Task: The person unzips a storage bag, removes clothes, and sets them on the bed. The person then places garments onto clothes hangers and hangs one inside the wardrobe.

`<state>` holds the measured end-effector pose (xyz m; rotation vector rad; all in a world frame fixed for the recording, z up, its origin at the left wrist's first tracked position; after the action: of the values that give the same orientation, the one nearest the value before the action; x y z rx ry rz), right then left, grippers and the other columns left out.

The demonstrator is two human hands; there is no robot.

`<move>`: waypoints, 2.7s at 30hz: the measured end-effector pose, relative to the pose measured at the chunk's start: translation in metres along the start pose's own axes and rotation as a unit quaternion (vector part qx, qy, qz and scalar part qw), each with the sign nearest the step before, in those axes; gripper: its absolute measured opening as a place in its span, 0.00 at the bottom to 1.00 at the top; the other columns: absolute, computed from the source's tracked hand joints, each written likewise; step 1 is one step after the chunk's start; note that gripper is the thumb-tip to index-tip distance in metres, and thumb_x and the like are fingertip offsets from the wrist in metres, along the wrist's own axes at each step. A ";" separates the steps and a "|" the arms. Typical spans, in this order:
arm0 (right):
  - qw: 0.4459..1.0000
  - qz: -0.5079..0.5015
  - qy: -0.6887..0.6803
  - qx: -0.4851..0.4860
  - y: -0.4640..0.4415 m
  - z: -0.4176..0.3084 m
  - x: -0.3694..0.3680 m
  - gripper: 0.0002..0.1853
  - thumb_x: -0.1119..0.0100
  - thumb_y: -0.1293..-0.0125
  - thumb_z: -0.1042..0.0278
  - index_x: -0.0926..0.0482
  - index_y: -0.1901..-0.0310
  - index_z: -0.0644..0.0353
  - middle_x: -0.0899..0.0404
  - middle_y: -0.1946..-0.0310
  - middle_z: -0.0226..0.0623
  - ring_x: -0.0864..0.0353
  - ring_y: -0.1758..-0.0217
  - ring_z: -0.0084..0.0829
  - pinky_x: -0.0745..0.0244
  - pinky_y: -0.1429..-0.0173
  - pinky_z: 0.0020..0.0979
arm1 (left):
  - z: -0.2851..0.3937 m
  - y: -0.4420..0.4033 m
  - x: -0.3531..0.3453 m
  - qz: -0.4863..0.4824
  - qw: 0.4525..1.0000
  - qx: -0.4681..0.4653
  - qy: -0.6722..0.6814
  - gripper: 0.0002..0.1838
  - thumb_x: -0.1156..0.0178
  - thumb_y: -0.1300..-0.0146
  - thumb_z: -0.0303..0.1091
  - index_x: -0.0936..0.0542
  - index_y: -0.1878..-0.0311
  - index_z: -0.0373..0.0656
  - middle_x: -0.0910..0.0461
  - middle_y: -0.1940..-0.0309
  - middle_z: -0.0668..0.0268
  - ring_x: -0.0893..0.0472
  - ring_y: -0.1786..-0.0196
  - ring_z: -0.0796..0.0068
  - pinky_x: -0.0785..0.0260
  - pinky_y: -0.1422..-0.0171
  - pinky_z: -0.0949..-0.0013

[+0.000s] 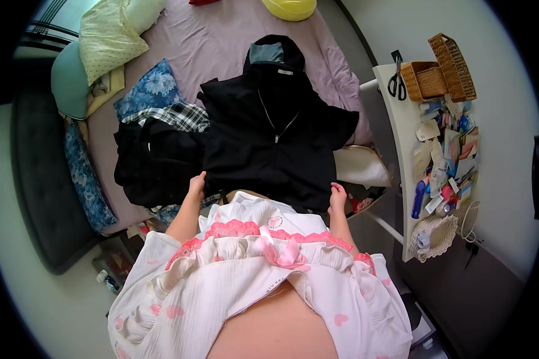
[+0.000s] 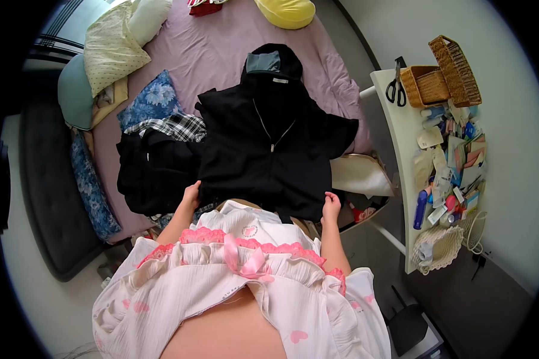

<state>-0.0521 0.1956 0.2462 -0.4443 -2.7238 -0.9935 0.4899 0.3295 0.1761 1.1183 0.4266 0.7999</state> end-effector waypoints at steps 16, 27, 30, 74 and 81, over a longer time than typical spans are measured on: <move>0.891 -0.135 0.370 -0.225 0.007 0.076 0.032 0.24 0.35 0.42 0.63 0.27 0.48 0.70 0.20 0.58 0.44 0.20 0.60 0.34 0.25 0.58 0.34 | 0.018 0.040 0.026 -0.091 0.924 -0.041 -0.369 0.25 0.31 0.43 0.39 0.25 0.48 0.33 0.19 0.57 0.62 0.22 0.58 0.75 0.29 0.56 0.71; 0.941 0.020 0.325 -0.096 -0.010 0.069 0.031 0.13 0.39 0.38 0.62 0.22 0.59 0.63 0.19 0.66 0.42 0.19 0.64 0.38 0.24 0.58 0.37 | 0.007 0.085 0.017 -0.020 0.963 -0.102 -0.249 0.19 0.27 0.46 0.41 0.20 0.60 0.36 0.20 0.67 0.68 0.23 0.65 0.81 0.31 0.60 0.76; 0.824 -0.027 0.550 -0.134 -0.016 0.095 0.043 0.17 0.37 0.46 0.59 0.21 0.60 0.65 0.18 0.63 0.54 0.19 0.55 0.50 0.25 0.48 0.44 | -0.004 0.089 0.035 0.030 0.916 -0.021 -0.399 0.23 0.27 0.48 0.43 0.19 0.58 0.33 0.18 0.68 0.63 0.21 0.68 0.75 0.28 0.61 0.71; 0.666 -0.383 0.448 0.457 -0.108 -0.077 -0.293 0.08 0.42 0.39 0.68 0.25 0.72 0.61 0.23 0.74 0.42 0.20 0.67 0.44 0.23 0.63 0.41 | -0.125 -0.070 -0.221 -0.166 0.833 0.014 -0.527 0.39 0.42 0.39 0.49 0.37 0.34 0.28 0.35 0.35 0.40 0.33 0.32 0.48 0.40 0.29 0.61; 0.658 -0.354 0.439 0.499 -0.122 -0.129 -0.294 0.07 0.43 0.39 0.69 0.27 0.73 0.60 0.23 0.75 0.41 0.20 0.69 0.42 0.23 0.66 0.40 | -0.131 -0.089 -0.221 -0.153 0.840 0.018 -0.521 0.28 0.45 0.35 0.48 0.23 0.47 0.29 0.22 0.49 0.42 0.22 0.45 0.52 0.31 0.41 0.59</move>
<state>0.1916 -0.0392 0.1843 1.0672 -1.9540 0.3403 0.2883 0.2273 0.0244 1.3066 -0.3079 -0.1684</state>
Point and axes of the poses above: each hand's wrist, its own y-axis away from the middle knuckle, its own x-axis out of the back of the hand, z = x × y, the point moved 4 cm from there along -y, towards the middle knuckle
